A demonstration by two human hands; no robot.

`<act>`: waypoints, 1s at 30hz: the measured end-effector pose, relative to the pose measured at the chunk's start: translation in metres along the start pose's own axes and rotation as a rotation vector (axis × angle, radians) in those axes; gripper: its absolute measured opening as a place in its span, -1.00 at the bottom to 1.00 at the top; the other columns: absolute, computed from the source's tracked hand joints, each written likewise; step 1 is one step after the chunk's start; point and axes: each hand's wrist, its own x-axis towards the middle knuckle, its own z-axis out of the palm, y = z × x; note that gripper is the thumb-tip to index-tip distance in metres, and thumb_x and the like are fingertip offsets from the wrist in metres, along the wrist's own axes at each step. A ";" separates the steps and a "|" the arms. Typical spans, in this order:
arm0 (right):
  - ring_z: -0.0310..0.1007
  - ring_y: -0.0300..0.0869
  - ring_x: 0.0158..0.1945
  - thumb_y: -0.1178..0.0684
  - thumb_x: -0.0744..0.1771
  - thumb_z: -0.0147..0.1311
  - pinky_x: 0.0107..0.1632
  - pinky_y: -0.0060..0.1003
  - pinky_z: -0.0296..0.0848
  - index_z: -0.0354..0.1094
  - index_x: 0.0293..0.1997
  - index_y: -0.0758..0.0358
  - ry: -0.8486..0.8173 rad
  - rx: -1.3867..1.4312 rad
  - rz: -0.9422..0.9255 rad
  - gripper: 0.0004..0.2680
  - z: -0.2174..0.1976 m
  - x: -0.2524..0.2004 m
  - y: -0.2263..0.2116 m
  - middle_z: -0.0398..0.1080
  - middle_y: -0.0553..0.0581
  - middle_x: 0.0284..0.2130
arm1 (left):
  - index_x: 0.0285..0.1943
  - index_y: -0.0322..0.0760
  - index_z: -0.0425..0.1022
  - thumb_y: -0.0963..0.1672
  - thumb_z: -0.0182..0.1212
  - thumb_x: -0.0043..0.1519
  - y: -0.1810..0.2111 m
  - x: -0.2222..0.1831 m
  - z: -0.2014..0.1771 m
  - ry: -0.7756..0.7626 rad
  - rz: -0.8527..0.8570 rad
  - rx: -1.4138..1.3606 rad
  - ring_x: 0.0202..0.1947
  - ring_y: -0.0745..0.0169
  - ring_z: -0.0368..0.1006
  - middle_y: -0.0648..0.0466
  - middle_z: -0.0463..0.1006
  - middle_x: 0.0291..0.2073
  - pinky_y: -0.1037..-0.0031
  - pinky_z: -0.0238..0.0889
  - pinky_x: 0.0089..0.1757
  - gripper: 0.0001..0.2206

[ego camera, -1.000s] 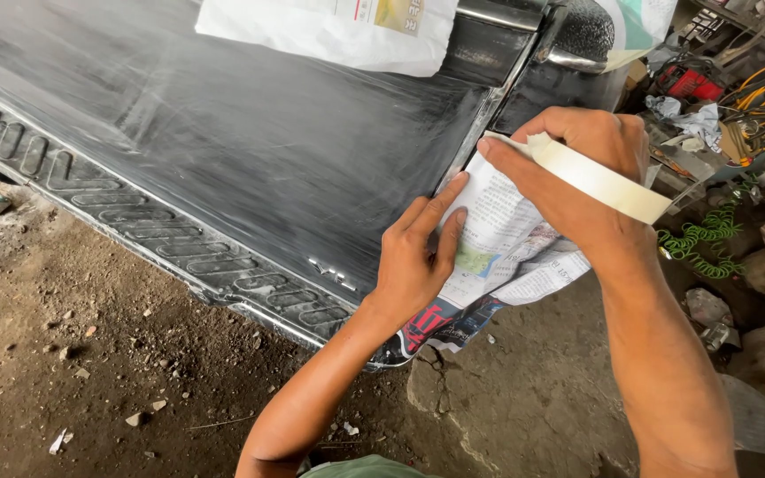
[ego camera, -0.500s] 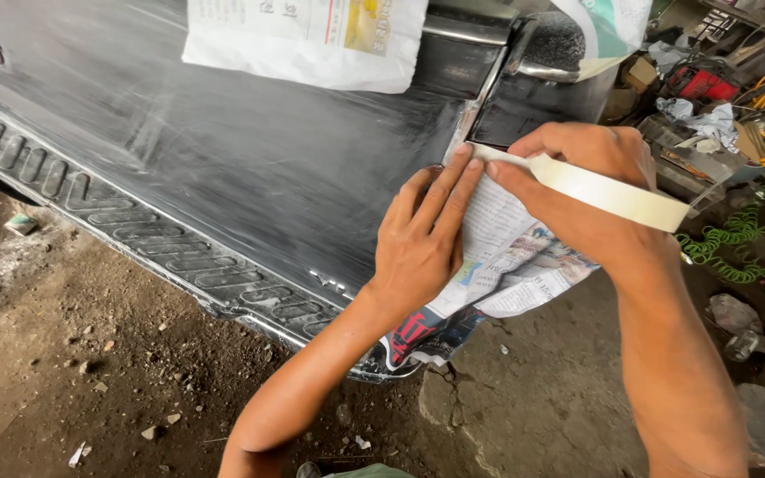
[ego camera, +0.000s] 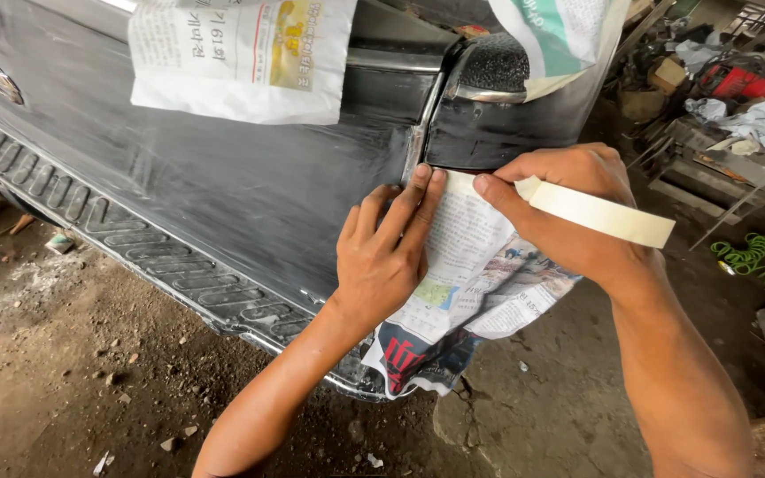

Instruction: Masking the tail light area of a pickup truck with newspaper and masking tape for preparation before painting.

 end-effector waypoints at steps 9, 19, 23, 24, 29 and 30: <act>0.57 -0.22 -0.55 -0.05 0.28 0.34 -0.42 -0.31 0.47 0.62 -0.31 0.25 -0.069 -0.006 0.043 -0.83 0.001 0.015 0.015 0.53 0.13 -0.62 | 0.43 -0.28 0.44 -0.26 0.17 0.23 0.003 0.004 -0.001 -0.005 0.007 0.075 0.05 0.05 0.44 0.08 0.46 0.26 0.36 0.32 -0.10 -0.50; 0.58 -0.19 -0.53 -0.07 0.26 0.36 -0.41 -0.30 0.48 0.62 -0.31 0.26 -0.064 -0.003 0.002 -0.81 -0.001 0.017 0.016 0.53 0.15 -0.59 | 0.38 -0.40 0.44 -0.26 0.16 0.20 0.010 0.011 0.004 -0.028 0.071 0.026 0.13 -0.11 0.41 -0.13 0.43 0.22 0.25 0.36 0.04 -0.52; 0.58 -0.19 -0.54 -0.02 0.28 0.34 -0.43 -0.31 0.47 0.61 -0.29 0.27 -0.040 -0.020 -0.088 -0.84 -0.014 0.005 0.016 0.55 0.16 -0.55 | 0.39 -0.49 0.41 -0.28 0.16 0.24 0.008 0.013 0.002 -0.043 0.092 0.009 0.27 -0.12 0.40 -0.16 0.40 0.26 0.20 0.34 0.18 -0.53; 0.57 -0.20 -0.55 0.01 0.29 0.33 -0.44 -0.32 0.46 0.61 -0.27 0.28 -0.032 -0.006 -0.127 -0.86 -0.017 0.004 0.018 0.55 0.15 -0.54 | 0.38 -0.51 0.41 -0.27 0.15 0.20 0.006 0.015 0.001 -0.063 0.110 -0.017 0.29 -0.13 0.39 -0.17 0.40 0.27 0.19 0.33 0.21 -0.51; 0.57 -0.24 -0.56 0.06 0.31 0.30 -0.44 -0.36 0.43 0.60 -0.27 0.29 0.003 0.026 -0.187 -0.89 -0.021 -0.006 0.036 0.56 0.13 -0.53 | 0.34 -0.56 0.42 -0.27 0.14 0.14 0.006 0.019 -0.001 -0.114 0.156 -0.067 0.30 -0.15 0.37 -0.21 0.40 0.28 0.15 0.31 0.22 -0.49; 0.56 -0.23 -0.56 0.06 0.30 0.31 -0.41 -0.33 0.39 0.59 -0.29 0.29 0.035 0.017 -0.239 -0.88 -0.022 -0.008 0.036 0.55 0.12 -0.54 | 0.35 -0.56 0.42 -0.27 0.14 0.14 0.006 0.019 0.000 -0.115 0.152 -0.046 0.29 -0.14 0.38 -0.19 0.41 0.27 0.16 0.31 0.21 -0.49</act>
